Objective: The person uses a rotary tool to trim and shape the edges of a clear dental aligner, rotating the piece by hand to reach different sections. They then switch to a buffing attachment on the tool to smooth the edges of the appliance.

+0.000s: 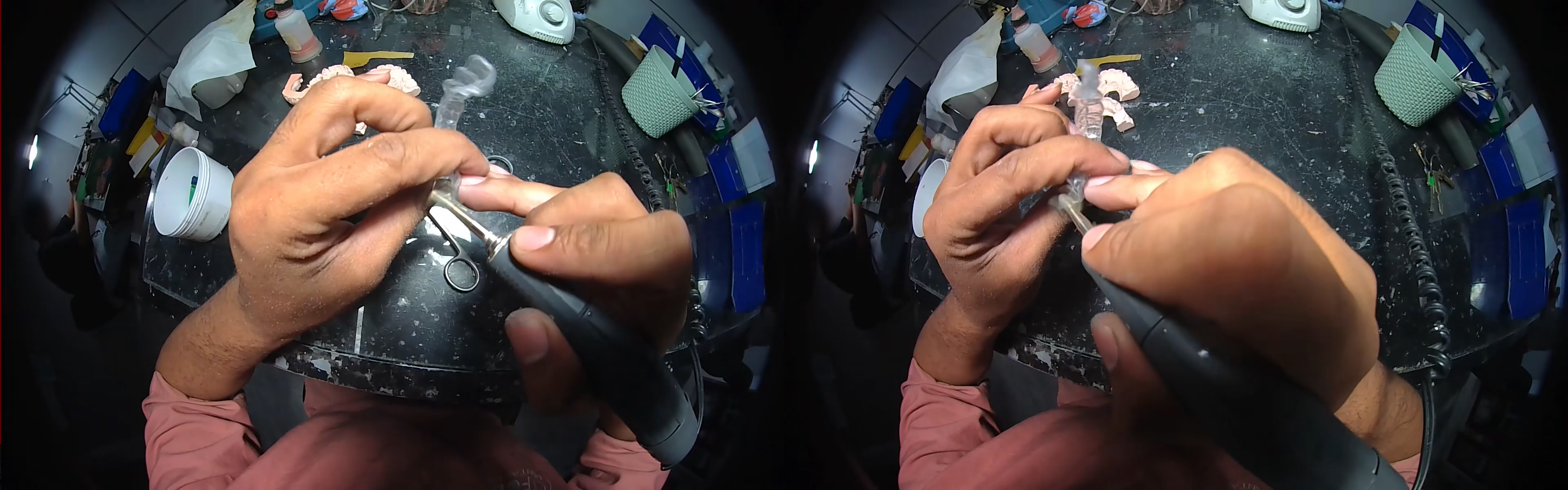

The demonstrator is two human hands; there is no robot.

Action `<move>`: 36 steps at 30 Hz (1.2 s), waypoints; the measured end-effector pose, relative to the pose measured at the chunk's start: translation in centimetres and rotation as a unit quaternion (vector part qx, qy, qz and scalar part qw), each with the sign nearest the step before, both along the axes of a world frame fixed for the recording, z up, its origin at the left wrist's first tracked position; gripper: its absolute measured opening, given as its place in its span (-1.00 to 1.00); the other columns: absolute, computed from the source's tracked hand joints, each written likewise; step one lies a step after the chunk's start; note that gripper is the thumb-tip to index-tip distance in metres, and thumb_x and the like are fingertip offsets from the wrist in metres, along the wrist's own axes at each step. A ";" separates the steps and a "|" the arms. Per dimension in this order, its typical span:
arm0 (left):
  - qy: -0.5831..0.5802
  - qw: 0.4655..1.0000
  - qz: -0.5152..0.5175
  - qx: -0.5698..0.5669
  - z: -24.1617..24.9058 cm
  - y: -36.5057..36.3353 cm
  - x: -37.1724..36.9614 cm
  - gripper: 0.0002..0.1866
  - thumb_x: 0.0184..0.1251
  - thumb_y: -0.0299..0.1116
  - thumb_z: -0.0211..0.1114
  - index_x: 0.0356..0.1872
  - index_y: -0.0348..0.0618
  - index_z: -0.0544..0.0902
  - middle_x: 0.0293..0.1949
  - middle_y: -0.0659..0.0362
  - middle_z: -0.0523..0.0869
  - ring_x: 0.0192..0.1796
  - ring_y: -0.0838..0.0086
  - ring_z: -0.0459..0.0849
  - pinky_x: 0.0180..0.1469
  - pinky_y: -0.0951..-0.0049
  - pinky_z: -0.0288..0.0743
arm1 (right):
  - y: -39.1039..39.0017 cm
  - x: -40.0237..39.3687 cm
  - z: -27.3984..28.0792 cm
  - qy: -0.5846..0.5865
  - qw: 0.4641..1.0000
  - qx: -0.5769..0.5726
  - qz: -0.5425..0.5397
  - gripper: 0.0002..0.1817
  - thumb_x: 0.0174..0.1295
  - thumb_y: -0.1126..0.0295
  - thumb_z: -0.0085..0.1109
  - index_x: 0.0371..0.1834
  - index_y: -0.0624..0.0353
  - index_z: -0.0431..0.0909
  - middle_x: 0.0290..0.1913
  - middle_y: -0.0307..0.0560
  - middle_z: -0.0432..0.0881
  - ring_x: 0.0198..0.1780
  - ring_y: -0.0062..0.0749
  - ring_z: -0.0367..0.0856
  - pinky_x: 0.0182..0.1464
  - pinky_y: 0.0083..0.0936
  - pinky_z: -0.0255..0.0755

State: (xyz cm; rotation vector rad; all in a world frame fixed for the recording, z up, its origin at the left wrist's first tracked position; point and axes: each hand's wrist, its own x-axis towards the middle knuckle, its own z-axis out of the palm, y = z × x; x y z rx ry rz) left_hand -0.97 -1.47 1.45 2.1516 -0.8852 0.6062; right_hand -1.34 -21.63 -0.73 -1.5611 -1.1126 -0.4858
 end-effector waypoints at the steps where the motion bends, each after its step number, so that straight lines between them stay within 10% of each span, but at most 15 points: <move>1: 0.007 1.000 -0.001 -0.005 0.0 0.0 0.0 -0.73 -0.10 -0.64 0.37 -0.27 -0.24 0.74 -0.36 0.21 0.63 -0.21 0.48 0.55 0.28 0.10 0.33 | -0.1 0.0 0.1 0.000 1.000 0.000 0.000 -0.55 0.22 0.17 0.25 -0.14 0.33 0.31 -0.33 0.09 0.47 -0.17 -0.11 0.64 0.00 -0.19 0.59; 13: 0.004 1.000 0.000 0.013 0.0 -0.1 -0.3 -0.74 -0.07 -0.60 0.39 -0.26 -0.30 0.71 -0.35 0.17 0.61 -0.21 0.39 0.53 -0.06 0.38 0.40 | 0.1 -0.5 0.1 0.071 0.994 0.079 -0.025 -0.52 0.23 0.15 0.24 -0.05 0.27 0.26 -0.32 0.03 0.43 -0.31 -0.34 0.53 0.08 0.06 0.53; 36: -0.032 0.991 0.067 0.111 0.0 0.2 -0.3 -0.74 -0.15 -0.57 0.38 -0.30 -0.18 0.73 -0.37 0.21 0.63 -0.24 0.40 0.56 -0.05 0.43 0.27 | 0.0 0.1 0.2 -0.005 1.000 -0.008 -0.003 -0.58 0.22 0.23 0.25 -0.12 0.35 0.32 -0.33 0.04 0.45 -0.30 -0.36 0.53 0.09 0.13 0.51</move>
